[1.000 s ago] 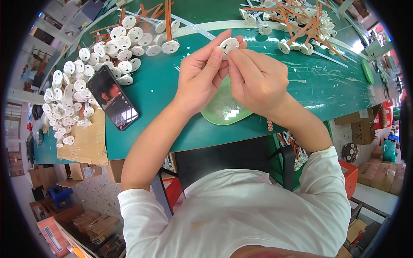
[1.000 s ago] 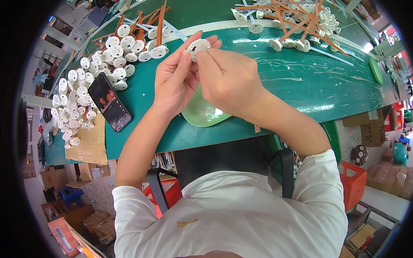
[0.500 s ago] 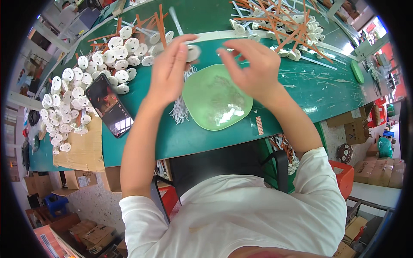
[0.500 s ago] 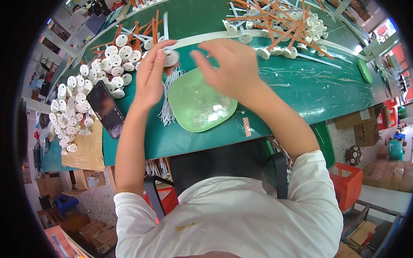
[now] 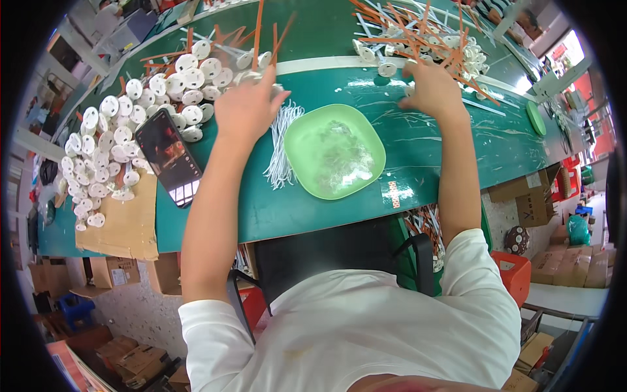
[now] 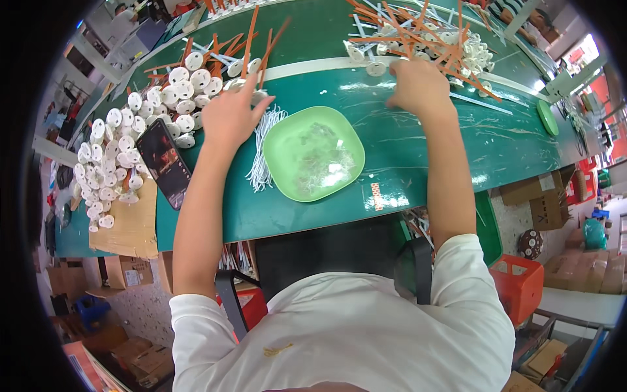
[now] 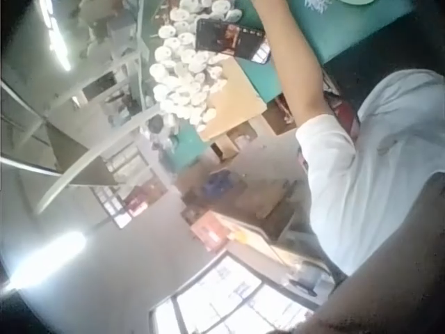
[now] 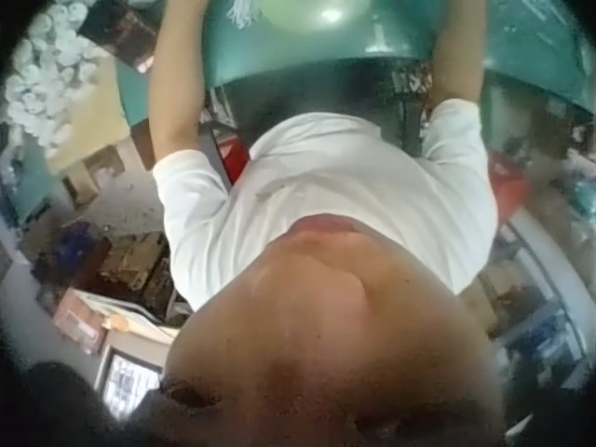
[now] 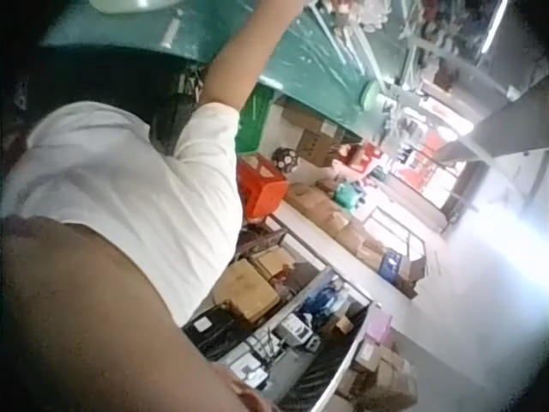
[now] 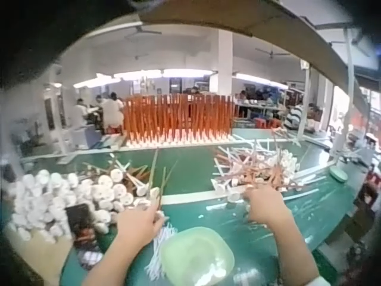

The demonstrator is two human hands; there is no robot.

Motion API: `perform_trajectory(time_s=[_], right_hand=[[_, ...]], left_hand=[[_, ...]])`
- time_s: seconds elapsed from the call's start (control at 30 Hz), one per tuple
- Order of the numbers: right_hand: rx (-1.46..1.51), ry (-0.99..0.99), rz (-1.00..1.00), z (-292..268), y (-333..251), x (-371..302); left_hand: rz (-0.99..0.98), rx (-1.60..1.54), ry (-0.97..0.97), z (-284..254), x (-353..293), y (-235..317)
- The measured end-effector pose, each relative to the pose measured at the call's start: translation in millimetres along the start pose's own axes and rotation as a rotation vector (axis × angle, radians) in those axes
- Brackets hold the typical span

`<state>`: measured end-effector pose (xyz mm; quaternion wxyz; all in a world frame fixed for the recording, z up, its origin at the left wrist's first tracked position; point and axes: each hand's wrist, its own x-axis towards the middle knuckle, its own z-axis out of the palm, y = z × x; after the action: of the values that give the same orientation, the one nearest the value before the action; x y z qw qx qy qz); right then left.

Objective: Assembling small white plastic components with thin wire stems at a manual workstation.

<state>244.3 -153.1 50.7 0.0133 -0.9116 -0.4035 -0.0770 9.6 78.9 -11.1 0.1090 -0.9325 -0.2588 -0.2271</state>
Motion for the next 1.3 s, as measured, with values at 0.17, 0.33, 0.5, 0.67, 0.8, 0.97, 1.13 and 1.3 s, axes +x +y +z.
perform_trajectory(time_s=[0.17, 0.33, 0.5, 0.67, 0.8, 0.97, 1.13, 1.3], right_hand=[[-0.118, -0.061, 0.088, 12.5, 7.0, 10.6], [0.048, 0.340, -0.084, 10.8, -7.9, 7.0], [0.497, 0.700, -0.475, 10.0, -84.0, -39.6], [0.725, 0.744, -0.743, 18.9, -96.8, -54.4], [1.167, 0.379, -0.569, 30.9, -102.8, -50.1], [1.293, 0.236, -0.526, 26.4, -99.5, -49.1], [1.401, 0.195, -0.458, 29.2, -102.1, -50.5], [1.579, 0.122, -0.300, 33.0, -108.4, -56.2]], left_hand=[[-0.074, -0.094, 0.002, 0.0, 4.3, 0.4], [-0.056, -0.265, 0.286, -7.9, -7.7, -2.4], [0.237, -0.795, 0.325, -28.9, -22.9, 40.9], [0.290, -1.052, 0.282, -31.4, -29.3, 57.3], [0.162, -1.068, 0.238, -32.3, -29.8, 50.0], [0.137, -1.040, 0.233, -33.5, -28.5, 50.1], [0.086, -1.255, 0.253, -25.7, -27.8, 49.3], [0.063, -1.449, 0.246, -21.8, -28.8, 55.7]])
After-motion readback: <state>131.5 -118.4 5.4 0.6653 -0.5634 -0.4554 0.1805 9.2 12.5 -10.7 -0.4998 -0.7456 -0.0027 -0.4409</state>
